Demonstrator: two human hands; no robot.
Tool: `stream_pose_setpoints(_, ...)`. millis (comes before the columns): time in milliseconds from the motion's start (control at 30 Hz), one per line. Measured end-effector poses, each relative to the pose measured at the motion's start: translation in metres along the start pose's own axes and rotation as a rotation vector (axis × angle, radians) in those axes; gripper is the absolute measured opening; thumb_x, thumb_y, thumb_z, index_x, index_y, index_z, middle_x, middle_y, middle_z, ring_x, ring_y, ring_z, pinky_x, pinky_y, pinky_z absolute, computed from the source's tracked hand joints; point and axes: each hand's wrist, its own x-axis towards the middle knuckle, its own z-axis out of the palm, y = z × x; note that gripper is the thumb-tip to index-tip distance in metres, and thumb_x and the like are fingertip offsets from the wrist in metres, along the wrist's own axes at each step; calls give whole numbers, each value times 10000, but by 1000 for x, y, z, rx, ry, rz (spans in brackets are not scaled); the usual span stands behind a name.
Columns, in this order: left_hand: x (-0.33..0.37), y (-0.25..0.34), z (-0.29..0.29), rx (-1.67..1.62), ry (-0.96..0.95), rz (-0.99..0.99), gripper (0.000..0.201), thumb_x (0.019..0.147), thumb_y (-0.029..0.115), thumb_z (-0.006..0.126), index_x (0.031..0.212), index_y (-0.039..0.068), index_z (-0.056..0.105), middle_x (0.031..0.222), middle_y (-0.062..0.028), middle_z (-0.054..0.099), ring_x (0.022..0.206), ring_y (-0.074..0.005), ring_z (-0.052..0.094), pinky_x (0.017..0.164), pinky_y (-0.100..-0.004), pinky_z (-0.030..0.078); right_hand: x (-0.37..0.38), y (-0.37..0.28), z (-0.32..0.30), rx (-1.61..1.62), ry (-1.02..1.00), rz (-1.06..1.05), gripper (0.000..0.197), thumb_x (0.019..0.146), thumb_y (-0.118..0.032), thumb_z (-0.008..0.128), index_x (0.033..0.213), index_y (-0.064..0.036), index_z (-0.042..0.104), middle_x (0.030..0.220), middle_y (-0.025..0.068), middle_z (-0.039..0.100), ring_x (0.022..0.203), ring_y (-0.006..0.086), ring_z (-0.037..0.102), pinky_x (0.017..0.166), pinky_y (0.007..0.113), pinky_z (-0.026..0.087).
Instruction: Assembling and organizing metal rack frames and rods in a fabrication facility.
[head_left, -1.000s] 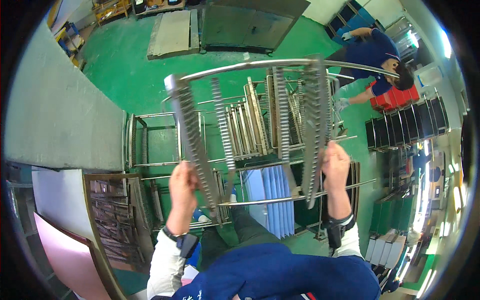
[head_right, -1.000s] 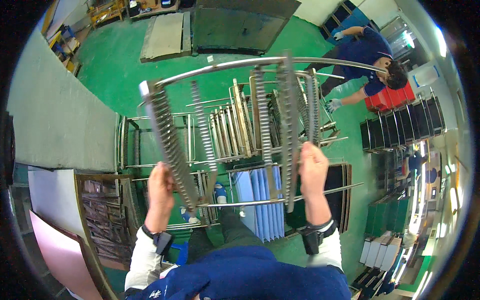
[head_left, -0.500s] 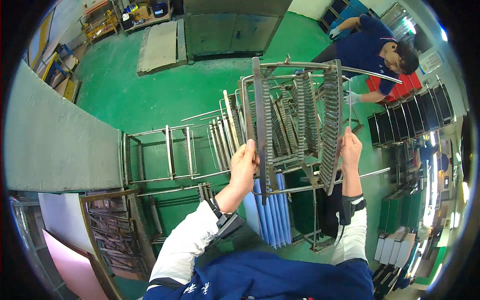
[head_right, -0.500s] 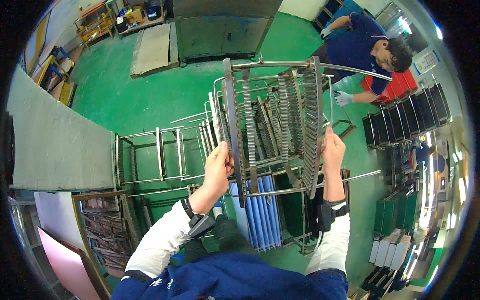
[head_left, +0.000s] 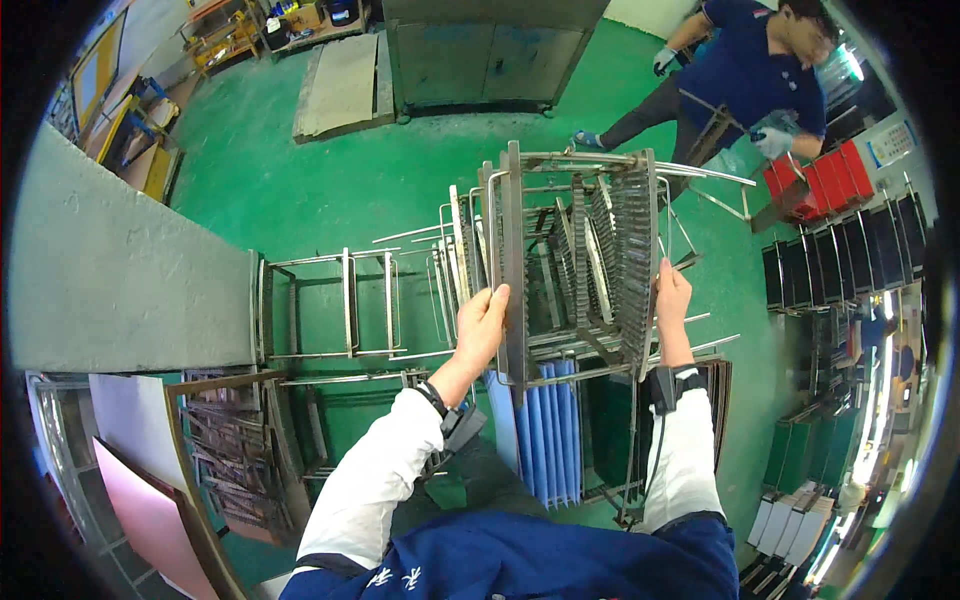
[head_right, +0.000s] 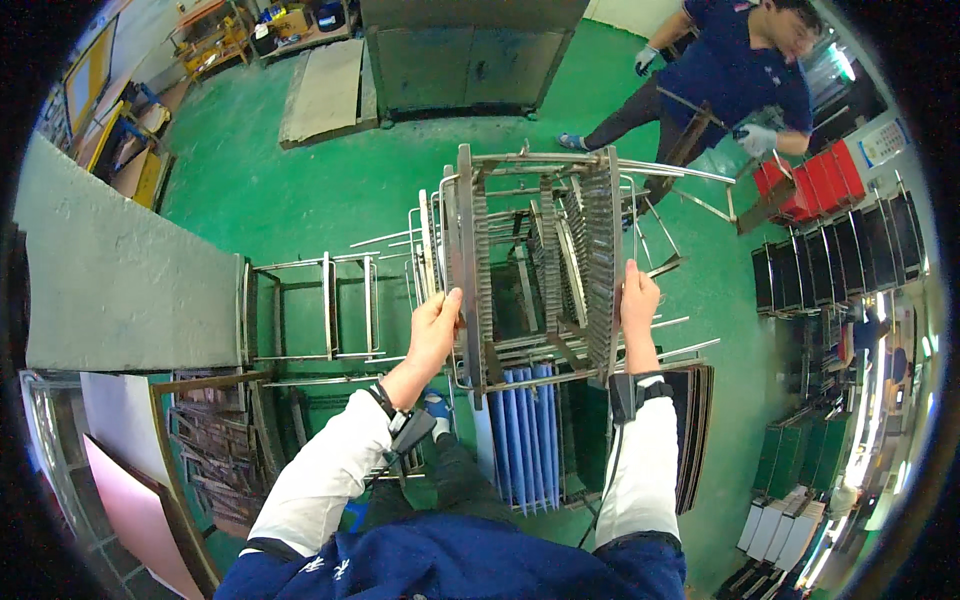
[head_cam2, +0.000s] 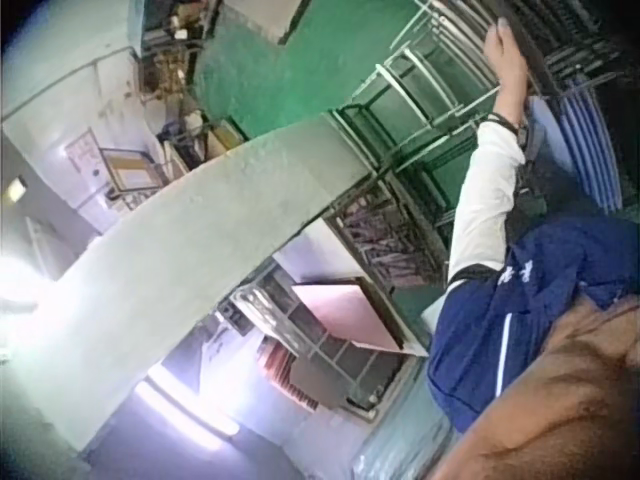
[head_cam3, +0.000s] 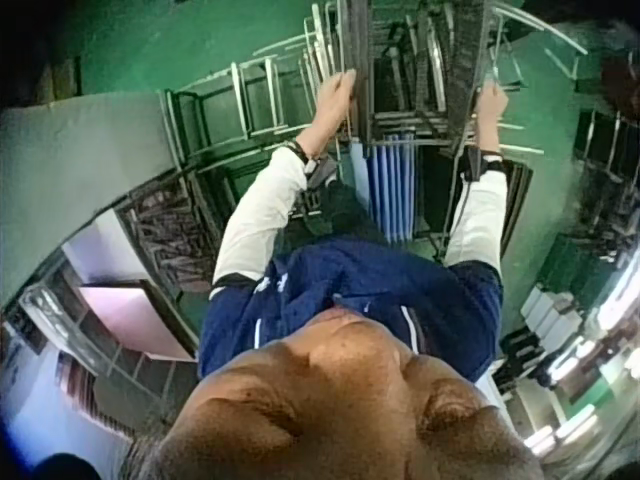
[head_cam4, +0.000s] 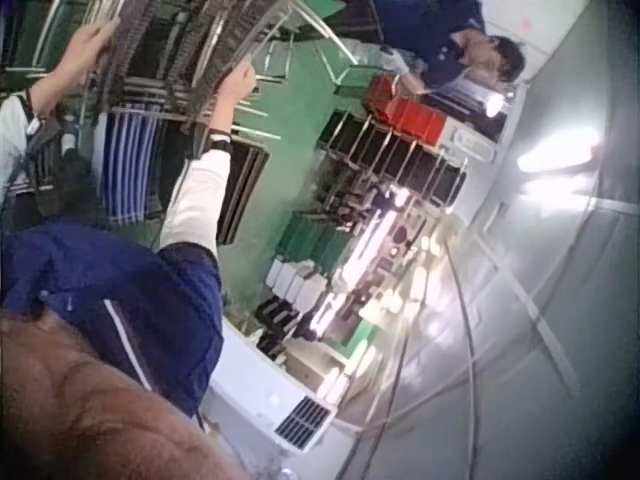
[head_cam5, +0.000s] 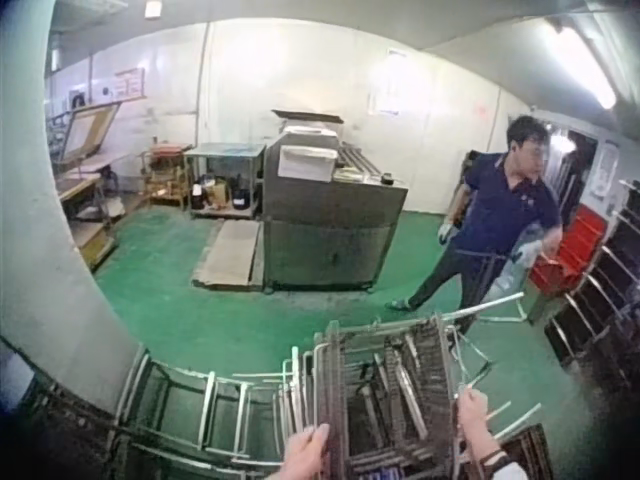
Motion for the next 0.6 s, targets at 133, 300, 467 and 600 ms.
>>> stream_pose_setpoints(133, 22, -13, -11, 656, 355, 632, 297, 823, 279, 695, 889, 3, 609, 1030, -194, 569, 988, -358, 525, 863, -431, 422, 8, -6, 13, -37, -6, 2, 505, 965, -347, 555, 593, -7, 518, 549, 1, 467, 518, 90, 382, 477, 297, 308)
stream_pose_setpoints(300, 26, -15, -23, -49, 47, 4, 817, 835, 335, 688, 1471, 58, 255, 1466, -191, 337, 1339, -311, 349, 1096, -397, 283, 11, -5, 16, -85, -64, -32, 480, 960, -325, 561, 601, -12, 502, 545, 10, 458, 528, 95, 389, 487, 297, 319)
stream_pose_setpoints(467, 36, -30, -46, -254, -231, -219, 886, 847, 342, 637, 1519, 81, 122, 1519, -224, 231, 1397, -303, 260, 1133, -388, 214, 15, -8, 27, -60, -269, -45, 460, 958, -306, 559, 613, -5, 512, 539, 12, 465, 524, 111, 414, 489, 309, 336)
stream_pose_setpoints(600, 42, -43, -50, -208, -128, -157, 906, 830, 318, 653, 1523, 84, 118, 1486, -234, 268, 1368, -307, 300, 1117, -400, 241, 16, -22, 29, -101, -305, -62, 405, 969, -317, 538, 712, -4, 568, 622, 12, 516, 607, 114, 457, 571, 304, 373)
